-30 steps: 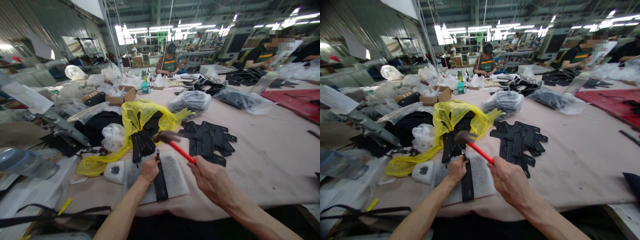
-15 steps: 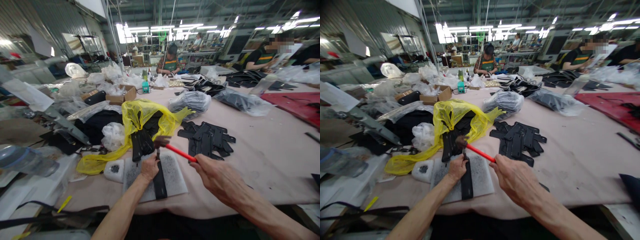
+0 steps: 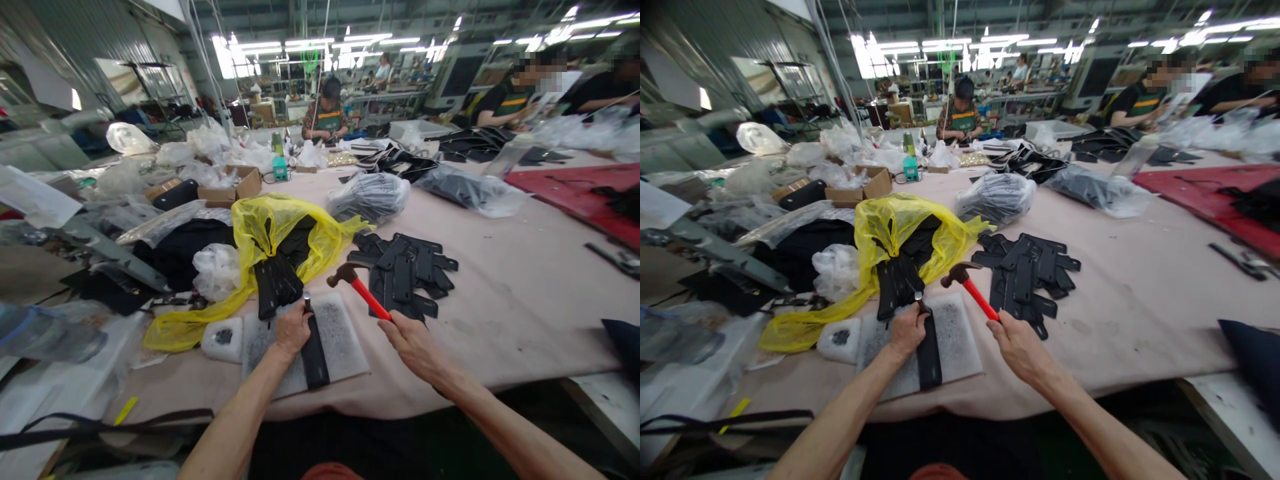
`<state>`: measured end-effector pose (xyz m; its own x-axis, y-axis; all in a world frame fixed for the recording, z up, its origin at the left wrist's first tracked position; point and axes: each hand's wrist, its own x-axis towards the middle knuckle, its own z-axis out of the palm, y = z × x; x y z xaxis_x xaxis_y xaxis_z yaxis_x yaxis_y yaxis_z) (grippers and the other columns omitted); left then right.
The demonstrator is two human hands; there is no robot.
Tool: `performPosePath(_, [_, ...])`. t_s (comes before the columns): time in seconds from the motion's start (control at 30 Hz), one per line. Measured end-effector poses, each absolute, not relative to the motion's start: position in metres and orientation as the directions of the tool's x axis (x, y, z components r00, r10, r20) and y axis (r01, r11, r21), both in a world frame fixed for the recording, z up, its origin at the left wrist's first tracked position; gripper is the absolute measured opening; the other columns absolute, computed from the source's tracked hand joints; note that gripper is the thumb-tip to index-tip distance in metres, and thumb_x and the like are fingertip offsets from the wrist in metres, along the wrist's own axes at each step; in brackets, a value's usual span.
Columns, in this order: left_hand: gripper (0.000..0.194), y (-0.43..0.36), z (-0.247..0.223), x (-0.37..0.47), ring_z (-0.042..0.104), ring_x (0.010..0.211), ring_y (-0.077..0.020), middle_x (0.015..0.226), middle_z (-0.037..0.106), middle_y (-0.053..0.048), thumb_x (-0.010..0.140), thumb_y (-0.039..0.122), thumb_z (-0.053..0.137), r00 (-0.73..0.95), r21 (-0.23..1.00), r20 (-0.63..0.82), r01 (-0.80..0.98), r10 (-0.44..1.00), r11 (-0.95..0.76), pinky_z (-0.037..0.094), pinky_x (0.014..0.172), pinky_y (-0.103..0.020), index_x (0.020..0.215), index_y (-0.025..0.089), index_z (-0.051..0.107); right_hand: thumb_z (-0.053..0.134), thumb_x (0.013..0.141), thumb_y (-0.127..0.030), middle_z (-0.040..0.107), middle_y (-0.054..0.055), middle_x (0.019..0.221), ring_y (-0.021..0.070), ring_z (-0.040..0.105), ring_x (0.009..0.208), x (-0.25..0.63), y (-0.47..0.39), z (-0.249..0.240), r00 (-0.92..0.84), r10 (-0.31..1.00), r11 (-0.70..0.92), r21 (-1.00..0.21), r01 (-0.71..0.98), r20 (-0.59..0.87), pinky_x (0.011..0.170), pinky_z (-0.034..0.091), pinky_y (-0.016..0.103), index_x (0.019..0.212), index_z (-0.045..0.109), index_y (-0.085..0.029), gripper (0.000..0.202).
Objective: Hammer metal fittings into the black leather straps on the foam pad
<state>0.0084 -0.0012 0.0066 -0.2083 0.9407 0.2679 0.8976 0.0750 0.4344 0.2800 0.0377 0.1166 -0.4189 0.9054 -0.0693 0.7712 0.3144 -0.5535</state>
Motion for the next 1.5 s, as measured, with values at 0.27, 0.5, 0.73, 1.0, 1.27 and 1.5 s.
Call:
performPosePath(0.27, [0.016, -0.001, 0.012, 0.006, 0.069, 0.082, -0.0227, 0.088, 0.073, -0.009, 0.087, 0.02, 0.054, -0.208, 0.428, 0.228, 0.899, 0.951, 0.094, 0.048, 0.068, -0.029, 0.1, 0.018, 0.064, 0.044, 0.092, -0.028, 0.061, 0.02, 0.117, 0.0276, 0.059, 0.099, 0.261, 0.038, 0.033, -0.323, 0.944, 0.325, -0.322, 0.889, 0.061, 0.081, 0.043, 0.038, 0.124, 0.053, -0.009, 0.038])
performPosePath(0.5, [0.015, 0.001, 0.01, 0.007, 0.069, 0.078, -0.0214, 0.086, 0.073, -0.008, 0.087, 0.022, 0.051, -0.25, 0.495, 0.207, 0.861, 0.946, 0.12, 0.049, 0.07, -0.029, 0.092, 0.019, 0.065, 0.052, 0.089, -0.043, 0.041, 0.014, 0.149, 0.0317, 0.03, 0.139, 0.189, -0.016, 0.038, -0.683, 0.71, 0.688, -0.377, 0.62, 0.172, 0.113, 0.018, 0.053, 0.142, 0.042, -0.015, 0.061])
performPosePath(0.73, [0.018, 0.016, 0.015, -0.019, 0.066, 0.068, -0.0178, 0.074, 0.07, -0.003, 0.084, 0.028, 0.052, -0.483, 0.827, 0.115, 0.531, 0.868, 0.186, 0.051, 0.064, -0.027, 0.089, 0.017, 0.065, 0.051, 0.088, -0.043, 0.034, 0.014, 0.153, 0.033, 0.023, 0.143, 0.184, -0.027, 0.024, -0.703, 0.7, 0.678, -0.427, 0.599, 0.124, 0.115, 0.012, 0.055, 0.144, 0.041, -0.013, 0.064])
performPosePath(1.0, [0.019, -0.019, 0.013, -0.009, 0.068, 0.079, -0.0197, 0.084, 0.073, -0.005, 0.086, 0.03, 0.053, -0.493, 0.807, 0.169, 0.566, 0.853, 0.167, 0.052, 0.073, -0.03, 0.09, 0.017, 0.068, 0.05, 0.089, -0.043, 0.033, 0.013, 0.154, 0.0333, 0.021, 0.143, 0.182, -0.026, 0.027, -0.703, 0.704, 0.67, -0.424, 0.609, 0.101, 0.116, 0.011, 0.055, 0.145, 0.039, -0.012, 0.065])
performPosePath(1.27, [0.02, -0.023, 0.004, -0.009, 0.068, 0.092, -0.0216, 0.095, 0.074, -0.008, 0.088, 0.028, 0.053, -0.453, 0.814, 0.187, 0.568, 0.872, 0.12, 0.052, 0.086, -0.035, 0.095, 0.017, 0.069, 0.049, 0.09, -0.043, 0.031, 0.014, 0.154, 0.0328, 0.02, 0.144, 0.183, -0.026, 0.025, -0.714, 0.693, 0.681, -0.41, 0.606, 0.095, 0.116, 0.01, 0.056, 0.146, 0.037, -0.011, 0.065])
performPosePath(1.5, [0.019, -0.024, 0.005, -0.009, 0.068, 0.091, -0.021, 0.094, 0.074, -0.007, 0.087, 0.026, 0.053, -0.464, 0.838, 0.176, 0.534, 0.868, 0.116, 0.053, 0.086, -0.034, 0.094, 0.018, 0.069, 0.055, 0.085, -0.047, 0.024, 0.015, 0.157, 0.0341, 0.017, 0.144, 0.193, -0.04, 0.027, -0.772, 0.632, 0.731, -0.387, 0.562, 0.071, 0.115, 0.009, 0.06, 0.149, 0.031, -0.011, 0.077])
